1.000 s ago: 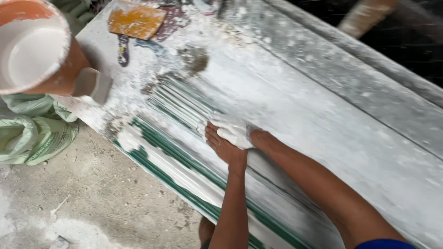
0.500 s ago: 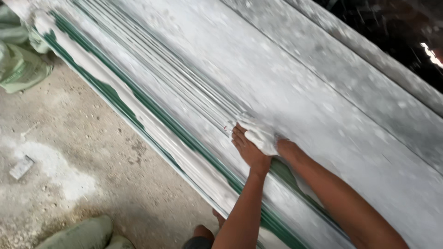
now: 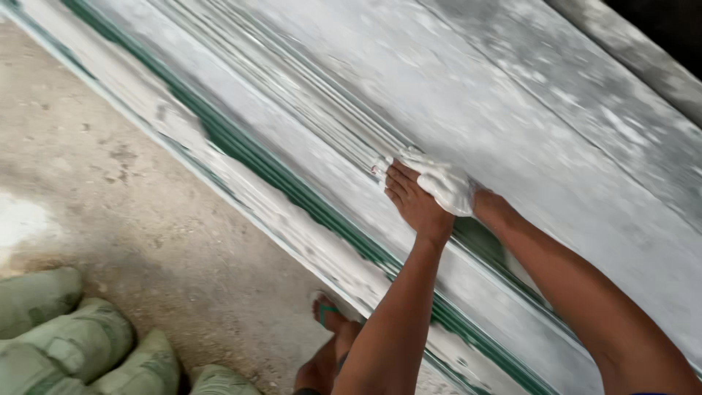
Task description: The person mixes a white gypsum paste in a bowl by hand, then applies the paste to long green molding strips using a small plastic container to spread and smooth the material.
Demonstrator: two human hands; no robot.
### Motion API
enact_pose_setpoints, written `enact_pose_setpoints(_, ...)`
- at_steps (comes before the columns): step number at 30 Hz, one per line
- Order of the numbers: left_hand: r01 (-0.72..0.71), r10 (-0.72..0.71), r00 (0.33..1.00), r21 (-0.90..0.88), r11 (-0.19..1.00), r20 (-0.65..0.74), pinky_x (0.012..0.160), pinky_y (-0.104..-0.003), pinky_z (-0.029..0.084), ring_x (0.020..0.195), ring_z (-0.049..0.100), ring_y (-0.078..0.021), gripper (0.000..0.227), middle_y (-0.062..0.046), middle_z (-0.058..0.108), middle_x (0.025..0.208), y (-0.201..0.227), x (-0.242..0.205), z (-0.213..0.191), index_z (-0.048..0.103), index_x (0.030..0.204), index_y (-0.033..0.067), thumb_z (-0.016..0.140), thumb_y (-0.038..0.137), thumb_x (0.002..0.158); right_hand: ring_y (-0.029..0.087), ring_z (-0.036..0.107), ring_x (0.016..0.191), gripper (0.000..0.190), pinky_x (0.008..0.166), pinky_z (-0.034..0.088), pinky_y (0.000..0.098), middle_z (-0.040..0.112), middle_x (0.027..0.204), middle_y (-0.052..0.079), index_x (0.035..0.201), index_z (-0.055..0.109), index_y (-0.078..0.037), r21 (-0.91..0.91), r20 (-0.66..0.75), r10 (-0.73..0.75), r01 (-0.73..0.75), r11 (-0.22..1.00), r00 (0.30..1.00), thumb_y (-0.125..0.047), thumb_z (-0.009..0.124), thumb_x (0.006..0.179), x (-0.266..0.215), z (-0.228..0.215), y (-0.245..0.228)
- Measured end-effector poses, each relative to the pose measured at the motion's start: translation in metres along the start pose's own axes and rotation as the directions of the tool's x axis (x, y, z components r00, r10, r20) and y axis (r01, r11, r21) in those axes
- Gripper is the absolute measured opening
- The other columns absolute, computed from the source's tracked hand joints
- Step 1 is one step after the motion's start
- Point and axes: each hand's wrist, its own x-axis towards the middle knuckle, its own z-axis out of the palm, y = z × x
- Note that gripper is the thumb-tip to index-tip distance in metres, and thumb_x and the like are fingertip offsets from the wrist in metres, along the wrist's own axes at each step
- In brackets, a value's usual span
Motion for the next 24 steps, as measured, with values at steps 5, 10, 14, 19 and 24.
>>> enact_pose_setpoints(5,0.046,-0.046,0.995,-0.001,0.999,0.084,0.119,-0.053,0.021,0.144,0.03,-0.0509,0.071,-0.036,0.03,0.157,0.062,-0.134,0.037,0.017,0.156,-0.0141,0.038,0.025,0.1,0.027,0.063,0.115,0.036,0.115,0.039,0.0321,0.07,0.113,0.015,0.131,0.063,0.005,-0.184,0.018,-0.001,0.004,0.983,1.0,-0.011,0.039,0.108,-0.141,-0.036,-0.049)
enact_pose_setpoints(10,0.04,-0.04,0.999,0.039,0.998,0.002,0.117,-0.053,0.024,0.141,0.035,-0.0503,0.068,-0.037,0.035,0.152,0.126,-0.275,0.083,0.022,0.154,-0.015,0.04,0.022,0.1,0.03,0.068,0.099,0.025,0.092,0.056,0.0374,0.069,0.106,0.01,0.115,0.07,-0.004,-0.168,-0.203,-0.133,0.099,0.981,0.97,-0.016,0.052,0.102,-0.303,-0.033,-0.052)
enact_pose_setpoints(14,0.008,-0.009,0.999,-0.019,1.0,-0.052,0.12,-0.058,0.023,0.14,0.04,-0.053,0.069,-0.038,0.041,0.152,0.173,-0.39,0.13,0.029,0.155,-0.0155,0.048,0.019,0.098,0.032,0.066,0.098,0.024,0.089,0.056,0.0391,0.066,0.101,0.014,0.116,0.069,0.001,-0.385,-0.379,-0.262,0.106,0.917,0.888,-0.012,0.054,0.101,-0.458,-0.011,-0.053)
enact_pose_setpoints(19,0.01,-0.011,1.0,0.29,0.957,0.001,0.119,-0.05,0.028,0.141,0.042,-0.0444,0.068,-0.034,0.039,0.155,0.218,-0.521,0.168,0.031,0.154,-0.0103,0.053,0.019,0.097,0.026,0.068,0.099,0.038,0.093,0.053,0.0337,0.071,0.1,0.009,0.109,0.073,-0.006,-0.129,-0.604,0.11,-0.233,0.964,0.79,-0.023,0.039,0.106,-0.64,0.006,-0.07)
enact_pose_setpoints(24,0.026,-0.044,0.988,0.128,0.991,0.148,0.118,-0.053,0.025,0.142,0.033,-0.0512,0.079,-0.038,0.029,0.155,0.266,-0.583,0.147,0.019,0.155,-0.0158,0.056,0.014,0.092,0.019,0.069,0.1,0.058,0.097,0.05,0.0283,0.075,0.099,0.003,0.101,0.077,-0.012,0.156,-0.718,0.425,-0.467,0.87,0.551,-0.034,0.023,0.11,-0.816,0.035,-0.098)
